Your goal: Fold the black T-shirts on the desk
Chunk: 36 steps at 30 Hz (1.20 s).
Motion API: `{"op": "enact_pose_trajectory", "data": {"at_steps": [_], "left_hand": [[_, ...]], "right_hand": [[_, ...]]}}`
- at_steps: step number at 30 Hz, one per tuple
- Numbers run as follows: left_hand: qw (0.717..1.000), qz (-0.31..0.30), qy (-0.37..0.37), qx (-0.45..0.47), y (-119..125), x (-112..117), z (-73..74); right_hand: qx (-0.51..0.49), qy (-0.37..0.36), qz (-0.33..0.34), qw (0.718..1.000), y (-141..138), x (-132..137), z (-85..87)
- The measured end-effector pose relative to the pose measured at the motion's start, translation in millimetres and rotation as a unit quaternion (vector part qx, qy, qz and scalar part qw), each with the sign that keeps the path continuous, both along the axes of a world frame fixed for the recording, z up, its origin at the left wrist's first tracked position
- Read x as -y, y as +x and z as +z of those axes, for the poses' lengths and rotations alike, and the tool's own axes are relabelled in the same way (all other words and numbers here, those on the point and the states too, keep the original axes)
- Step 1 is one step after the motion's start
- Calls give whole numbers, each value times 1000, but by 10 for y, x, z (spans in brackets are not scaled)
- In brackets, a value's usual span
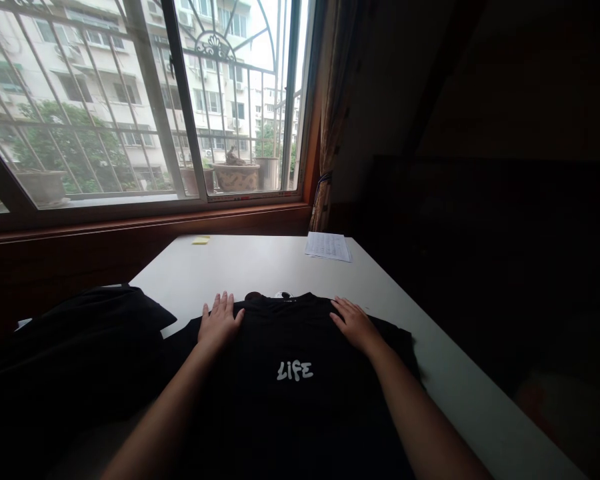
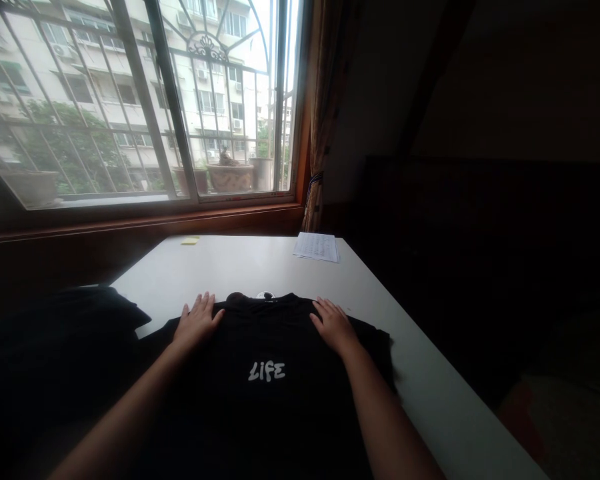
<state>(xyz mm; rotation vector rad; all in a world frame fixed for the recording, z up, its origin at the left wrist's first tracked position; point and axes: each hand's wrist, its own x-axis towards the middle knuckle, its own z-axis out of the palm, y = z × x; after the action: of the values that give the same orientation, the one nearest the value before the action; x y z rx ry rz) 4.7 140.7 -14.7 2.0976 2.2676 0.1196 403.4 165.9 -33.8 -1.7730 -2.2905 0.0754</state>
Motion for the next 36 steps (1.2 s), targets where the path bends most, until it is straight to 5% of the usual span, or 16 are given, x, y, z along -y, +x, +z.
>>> {"op": "enact_pose_trajectory", "data": {"at_steps": [9,18,30,36], "left_hand": [[1000,-2,-3,1,4,23,31],[1000,-4,0,3,22,60,75],[1000,-5,0,30,12,27,74],[996,-29,39,79,189,-34,306]], "right_hand": [[19,-33,-4,999,782,42,-26],[16,9,-46,999,1483,226,-156],[-5,10,-56,998,1576,218,-207],[-23,31,-63,997,1519,272,-192]]}}
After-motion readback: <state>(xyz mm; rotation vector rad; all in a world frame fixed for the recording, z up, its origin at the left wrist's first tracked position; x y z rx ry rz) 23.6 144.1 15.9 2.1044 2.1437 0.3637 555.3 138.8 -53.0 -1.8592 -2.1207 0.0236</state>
